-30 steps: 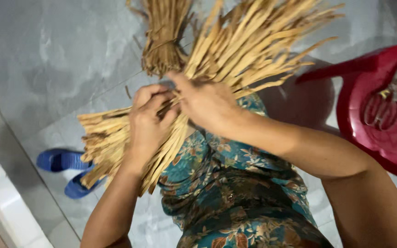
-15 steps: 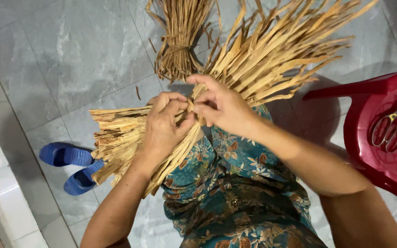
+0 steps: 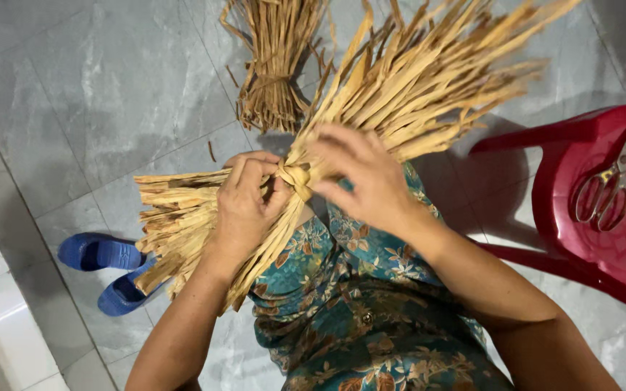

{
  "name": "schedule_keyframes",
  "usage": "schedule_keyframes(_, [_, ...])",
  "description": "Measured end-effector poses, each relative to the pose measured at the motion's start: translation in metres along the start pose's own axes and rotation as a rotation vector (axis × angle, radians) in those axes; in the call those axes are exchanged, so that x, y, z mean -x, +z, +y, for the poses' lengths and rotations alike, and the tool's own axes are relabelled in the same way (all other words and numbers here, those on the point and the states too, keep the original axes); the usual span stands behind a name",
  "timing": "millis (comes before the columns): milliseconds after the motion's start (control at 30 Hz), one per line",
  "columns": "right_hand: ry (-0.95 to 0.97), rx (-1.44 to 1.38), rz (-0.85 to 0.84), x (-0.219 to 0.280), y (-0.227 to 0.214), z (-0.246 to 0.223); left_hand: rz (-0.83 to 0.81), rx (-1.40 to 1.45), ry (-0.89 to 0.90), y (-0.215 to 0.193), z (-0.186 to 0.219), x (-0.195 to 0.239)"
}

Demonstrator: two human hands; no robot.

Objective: The person sits on a tiled floor and uses scissors to trim long dried plant strips into shorter pieces. They repeatedly pick up strips, cut them, and place the cut pieces into a growing pile. At the end, they gather the trimmed pieces into a bundle and tie it with a thin strip.

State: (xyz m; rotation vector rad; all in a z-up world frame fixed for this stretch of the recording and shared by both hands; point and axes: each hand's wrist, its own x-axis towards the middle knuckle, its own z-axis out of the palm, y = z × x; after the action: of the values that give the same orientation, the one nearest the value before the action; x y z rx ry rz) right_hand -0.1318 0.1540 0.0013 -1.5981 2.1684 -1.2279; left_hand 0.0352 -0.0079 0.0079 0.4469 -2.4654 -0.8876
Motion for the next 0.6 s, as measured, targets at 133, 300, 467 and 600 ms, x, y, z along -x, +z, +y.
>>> schedule_keyframes(133, [-0.087,0.080,-0.091,-0.002,0.001,-0.003,-0.080,0.104,-0.176,-0.009,0.002,0.000])
schedule_keyframes(300, [-0.127,-0.001,-0.067,-0.005,0.001,0.009,-0.070,-0.255,0.103,-0.027,0.015,-0.002])
schedule_keyframes(467, [0.102,-0.478,0.038,-0.015,0.007,0.029,-0.360,-0.503,-0.149,-0.042,0.022,0.003])
schedule_keyframes(600, [0.132,-0.677,0.260,-0.018,-0.004,0.039,-0.511,-0.455,-0.405,-0.054,0.009,-0.012])
